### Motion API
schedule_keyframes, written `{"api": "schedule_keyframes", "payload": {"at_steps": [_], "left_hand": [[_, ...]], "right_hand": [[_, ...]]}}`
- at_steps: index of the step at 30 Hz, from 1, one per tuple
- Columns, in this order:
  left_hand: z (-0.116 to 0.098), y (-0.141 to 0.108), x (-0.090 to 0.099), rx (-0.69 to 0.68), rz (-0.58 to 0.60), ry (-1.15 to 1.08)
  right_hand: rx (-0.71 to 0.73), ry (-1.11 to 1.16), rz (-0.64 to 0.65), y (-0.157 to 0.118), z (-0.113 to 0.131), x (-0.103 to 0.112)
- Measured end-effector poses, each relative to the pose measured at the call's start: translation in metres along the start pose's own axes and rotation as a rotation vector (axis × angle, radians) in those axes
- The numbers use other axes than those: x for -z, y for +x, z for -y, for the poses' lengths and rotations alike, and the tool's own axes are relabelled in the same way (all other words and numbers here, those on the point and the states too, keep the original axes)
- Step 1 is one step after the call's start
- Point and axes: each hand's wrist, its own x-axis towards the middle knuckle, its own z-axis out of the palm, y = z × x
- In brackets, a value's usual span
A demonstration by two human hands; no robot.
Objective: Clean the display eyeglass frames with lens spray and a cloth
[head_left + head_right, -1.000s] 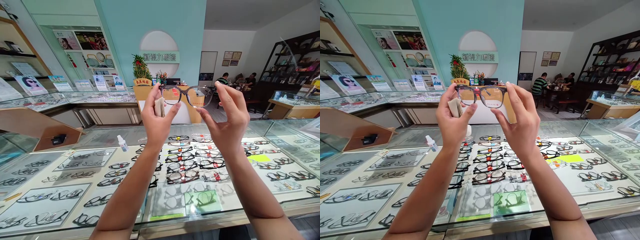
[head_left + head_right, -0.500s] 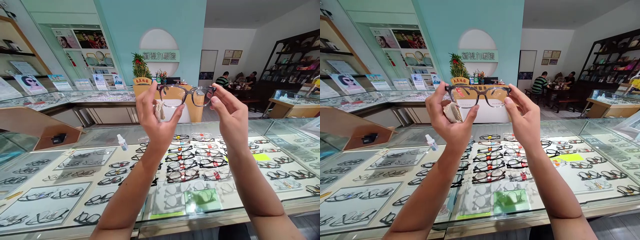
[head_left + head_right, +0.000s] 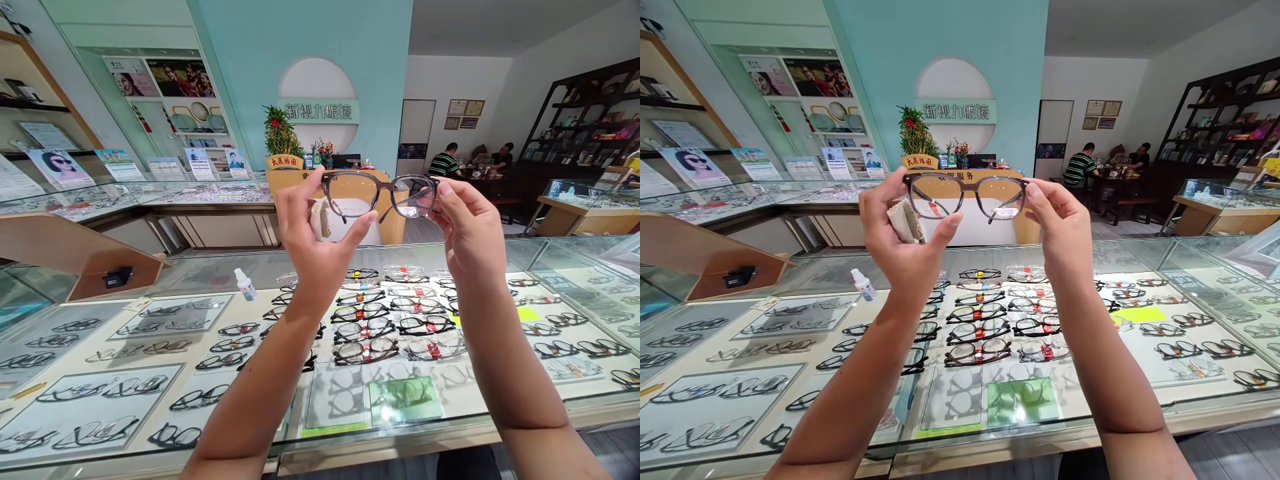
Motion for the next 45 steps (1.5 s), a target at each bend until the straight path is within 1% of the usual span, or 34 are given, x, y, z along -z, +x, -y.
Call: {"api": "schedule_keyframes", "payload": {"at_steps": [4, 7, 10, 13, 16, 19, 21, 24, 28, 31, 33, 37, 42, 45], "left_hand": [[0.0, 0.002, 0.002, 0.016, 0.014, -0.027], [-0.002, 0.003, 0.003, 0.046, 0.036, 0.001], [-0.008, 0.003, 0.005, 0.028, 0.013, 0.045], [-0.016, 0.004, 0.008, 0.006, -0.002, 0.081], [-0.019, 0.005, 0.01, -0.029, 0.023, 0.094], [-0.016, 0.007, 0.009, -0.121, 0.031, 0.1], [-0.013, 0.007, 0.008, -0.139, 0.039, 0.072], [-0.007, 0.005, 0.005, -0.061, 0.075, 0.035], [0.003, 0.0, -0.001, 0.046, 0.072, 0.013], [0.012, -0.003, -0.007, 0.089, 0.077, -0.097], [0.017, -0.004, -0.011, 0.087, 0.083, -0.183], [0.023, -0.003, -0.014, 0.057, 0.091, -0.285], [0.024, -0.003, -0.014, 0.04, 0.091, -0.301], [0.023, -0.003, -0.013, 0.035, 0.091, -0.294]], "right_hand": [[-0.075, 0.06, -0.03, -0.002, 0.005, -0.002], [-0.09, 0.067, -0.035, -0.002, 0.005, -0.002], [-0.101, 0.066, 0.0, 0.001, 0.001, -0.001], [-0.144, 0.09, 0.045, 0.003, -0.004, -0.003], [-0.171, 0.178, 0.032, 0.004, -0.006, -0.007], [-0.147, 0.221, -0.015, 0.005, -0.008, -0.009], [-0.129, 0.208, -0.033, 0.005, -0.009, -0.009], [-0.081, 0.157, -0.033, 0.005, -0.013, -0.007], [0.071, 0.032, -0.065, 0.001, -0.015, -0.006], [0.2, -0.028, -0.113, -0.003, -0.009, -0.008], [0.25, -0.031, -0.139, -0.005, -0.004, -0.01], [0.249, 0.031, -0.15, -0.005, 0.001, -0.012], [0.174, 0.114, -0.086, -0.003, -0.001, -0.011], [0.157, 0.155, -0.061, -0.002, -0.002, -0.01]]}}
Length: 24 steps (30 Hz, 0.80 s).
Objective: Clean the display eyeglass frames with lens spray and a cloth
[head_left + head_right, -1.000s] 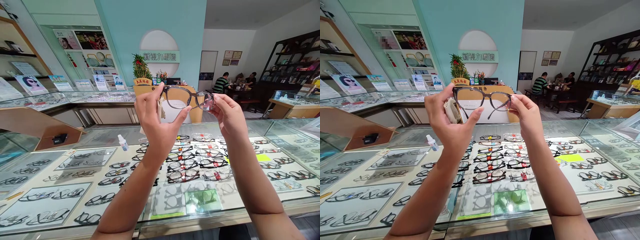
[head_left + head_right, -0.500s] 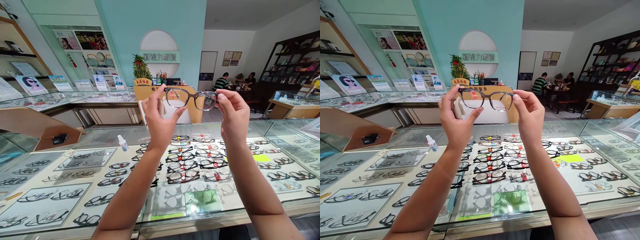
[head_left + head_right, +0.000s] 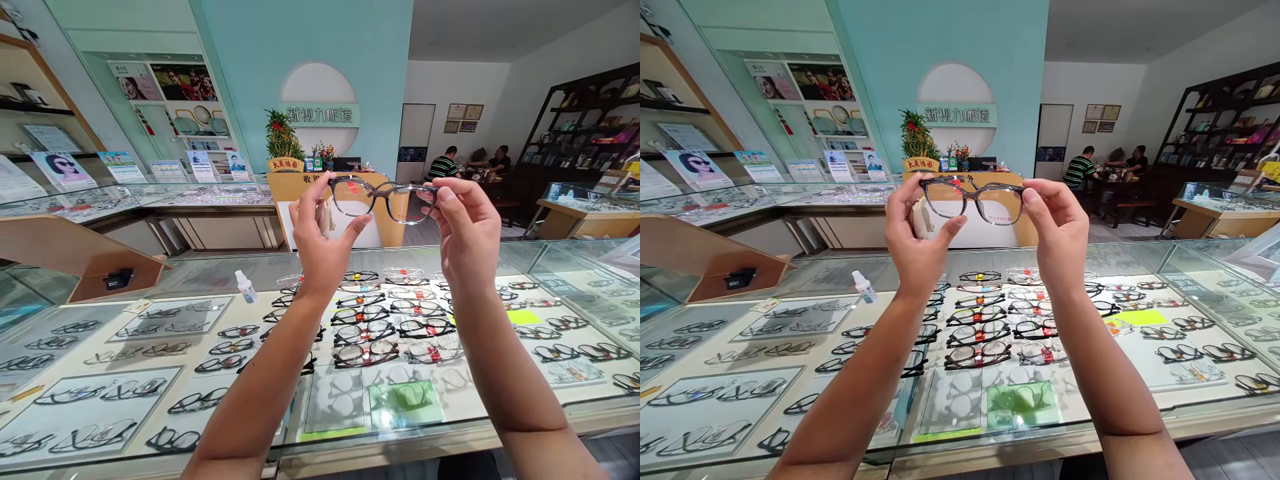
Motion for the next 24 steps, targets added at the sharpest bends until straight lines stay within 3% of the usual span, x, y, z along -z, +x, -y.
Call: {"api": "schedule_keyframes", "payload": {"at_steps": [8, 15, 24], "left_hand": [[-0.004, -0.0015, -0.0004, 0.025, 0.008, -0.001], [-0.0038, -0.0027, -0.0008, 0.035, 0.021, 0.023], [-0.0077, -0.0016, -0.0018, -0.006, 0.048, -0.029]], "right_hand": [[-0.03, 0.056, 0.058, 0.0015, -0.0006, 0.0004], [-0.123, 0.149, 0.023, 0.0025, 0.0005, -0.0021], [-0.133, 0.177, 0.01, 0.0039, -0.0013, -0.0015]]}}
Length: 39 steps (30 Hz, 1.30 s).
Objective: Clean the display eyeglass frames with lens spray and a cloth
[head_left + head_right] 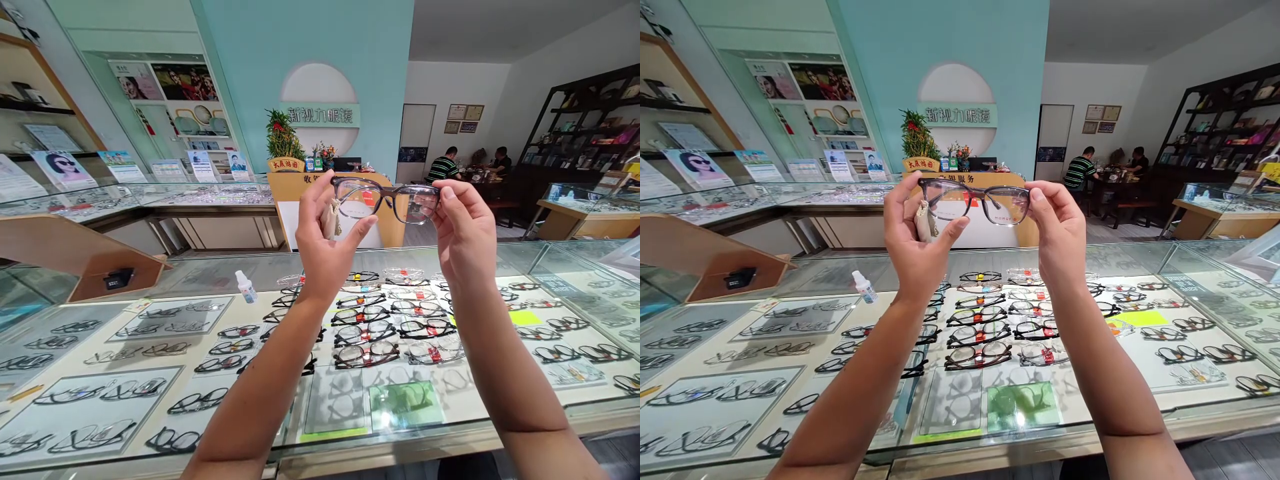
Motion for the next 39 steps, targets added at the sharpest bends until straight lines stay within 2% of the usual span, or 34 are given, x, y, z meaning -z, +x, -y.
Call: {"api": "schedule_keyframes", "payload": {"at_steps": [9, 16, 21, 24, 26, 28, 31, 34, 39], "left_hand": [[-0.006, 0.001, -0.004, -0.014, -0.025, -0.05], [-0.015, -0.001, -0.004, 0.132, -0.069, -0.084], [-0.022, -0.002, -0.006, 0.158, -0.089, -0.067], [-0.025, 0.001, -0.006, 0.286, -0.113, -0.172], [-0.027, 0.004, -0.005, 0.469, -0.12, -0.309], [-0.027, 0.009, -0.003, 0.678, -0.087, -0.463], [-0.028, 0.014, -0.002, 0.908, 0.047, -0.645], [-0.029, 0.015, -0.003, 1.02, 0.208, -0.767], [-0.031, 0.012, -0.004, 1.129, 0.407, -0.951]], "right_hand": [[-0.075, -0.003, -0.013, 0.001, -0.002, 0.001], [-0.072, -0.017, 0.024, 0.0, -0.003, 0.002], [-0.065, -0.071, 0.065, 0.001, -0.004, 0.002], [-0.068, -0.024, 0.084, 0.001, 0.0, 0.001], [-0.064, 0.036, 0.125, -0.001, 0.003, 0.0], [-0.021, 0.028, 0.183, -0.003, 0.006, -0.003], [0.124, -0.14, 0.246, -0.009, 0.007, -0.008], [0.252, -0.275, 0.274, -0.014, 0.006, -0.012], [0.345, -0.339, 0.301, -0.016, 0.007, -0.012]]}}
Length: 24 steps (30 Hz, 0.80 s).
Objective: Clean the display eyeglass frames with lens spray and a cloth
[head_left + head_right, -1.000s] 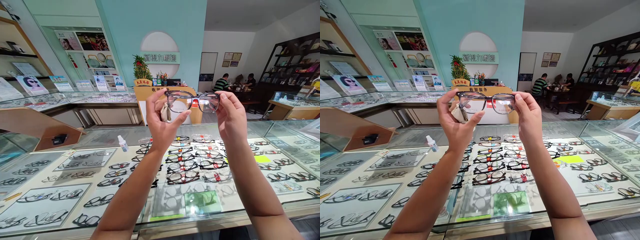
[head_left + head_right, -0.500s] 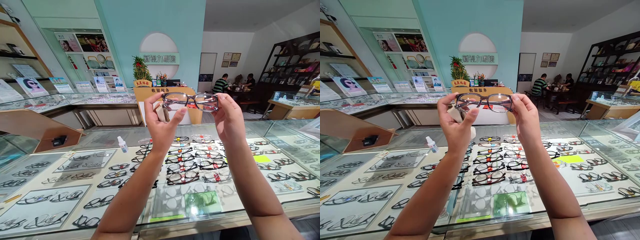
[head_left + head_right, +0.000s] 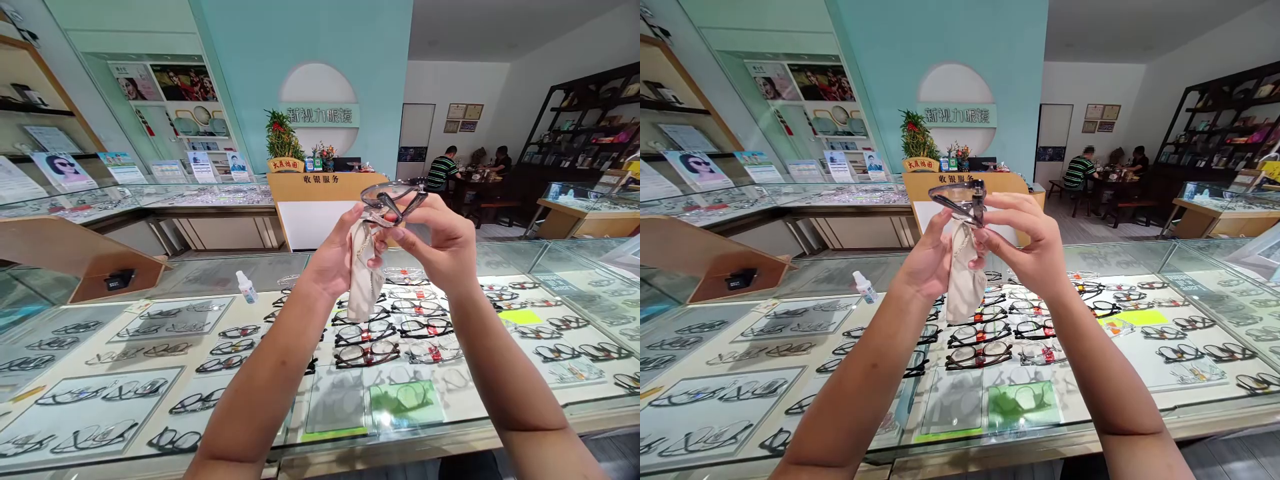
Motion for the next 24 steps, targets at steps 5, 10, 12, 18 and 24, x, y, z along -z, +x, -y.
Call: {"api": "schedule_keyframes", "payload": {"at_steps": [5, 10, 12, 18, 24], "left_hand": [[0.0, -0.002, 0.0, 0.125, 0.028, -0.047], [0.002, -0.002, -0.003, 0.119, 0.02, -0.01], [0.004, -0.001, -0.005, 0.106, 0.024, 0.028], [0.008, -0.003, -0.005, 0.074, -0.102, 0.321], [-0.007, -0.013, 0.005, -0.112, -0.25, 0.935]], "right_hand": [[0.003, -0.002, 0.007, -0.001, 0.001, 0.001], [-0.002, 0.03, 0.0, -0.002, 0.005, 0.0], [-0.018, 0.008, -0.021, -0.003, 0.009, 0.002], [-0.089, -0.171, -0.09, -0.006, 0.034, 0.029], [-0.156, -0.47, 0.12, -0.043, 0.036, 0.106]]}}
